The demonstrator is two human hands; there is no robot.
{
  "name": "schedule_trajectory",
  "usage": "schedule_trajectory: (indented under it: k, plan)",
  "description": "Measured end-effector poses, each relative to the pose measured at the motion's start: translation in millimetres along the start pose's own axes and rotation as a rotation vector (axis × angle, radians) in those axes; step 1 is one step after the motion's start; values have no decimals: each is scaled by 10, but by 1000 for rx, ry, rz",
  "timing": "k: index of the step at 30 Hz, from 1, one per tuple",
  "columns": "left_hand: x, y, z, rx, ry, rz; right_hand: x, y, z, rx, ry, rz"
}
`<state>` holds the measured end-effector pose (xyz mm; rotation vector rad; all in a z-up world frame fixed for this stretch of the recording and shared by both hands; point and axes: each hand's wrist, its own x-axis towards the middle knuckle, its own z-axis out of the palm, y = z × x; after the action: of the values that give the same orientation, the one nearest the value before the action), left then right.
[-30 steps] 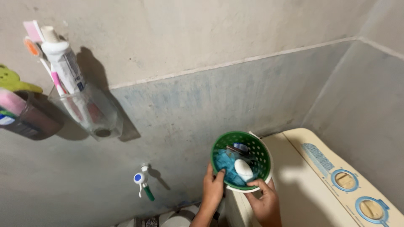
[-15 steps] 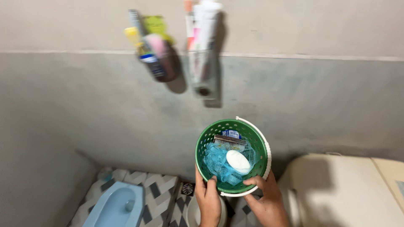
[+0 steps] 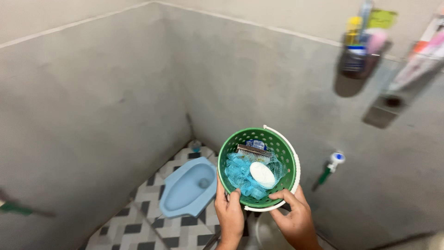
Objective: The person picks up detergent packets one by one and places them on a bathroom shelf, then picks up a loofah and a small basket to reorganize them.
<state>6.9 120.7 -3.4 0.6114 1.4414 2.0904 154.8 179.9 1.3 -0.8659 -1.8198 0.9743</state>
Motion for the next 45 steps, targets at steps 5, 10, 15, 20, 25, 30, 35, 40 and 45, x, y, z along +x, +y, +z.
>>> schedule_trajectory:
  k: [5, 10, 15, 20, 25, 30, 35, 40, 45]
  plan:
    - [85, 408, -795, -22, 121, 23, -47, -410, 719, -19, -116, -56]
    - [66, 774, -1419, -25, 230, 126, -127, -709, 1317, 57, -239, -72]
    - [114, 1005, -1809, 4, 354, 207, -86, -882, 1745, 97, -365, -98]
    - [151, 1050, -1996, 23, 518, 212, 115, -954, 1991, 174, -503, -142]
    - [232, 1155, -2200, -4, 660, 295, 353, -1020, 2332, 389, -680, -205]
    - [170, 1271, -2385, -33, 768, 388, 367, -1115, 2562, 516, -818, -175]
    - [5, 1349, -2715, 10, 938, 403, 277, -1266, 2915, 503, -992, -78]
    - [-94, 1487, -3199, 6, 1063, 430, 52, -1429, 3494, 602, -1049, -87]
    - [-25, 1657, -3873, 48, 1060, 536, -196, -1682, 4273, 724, -1000, 8]
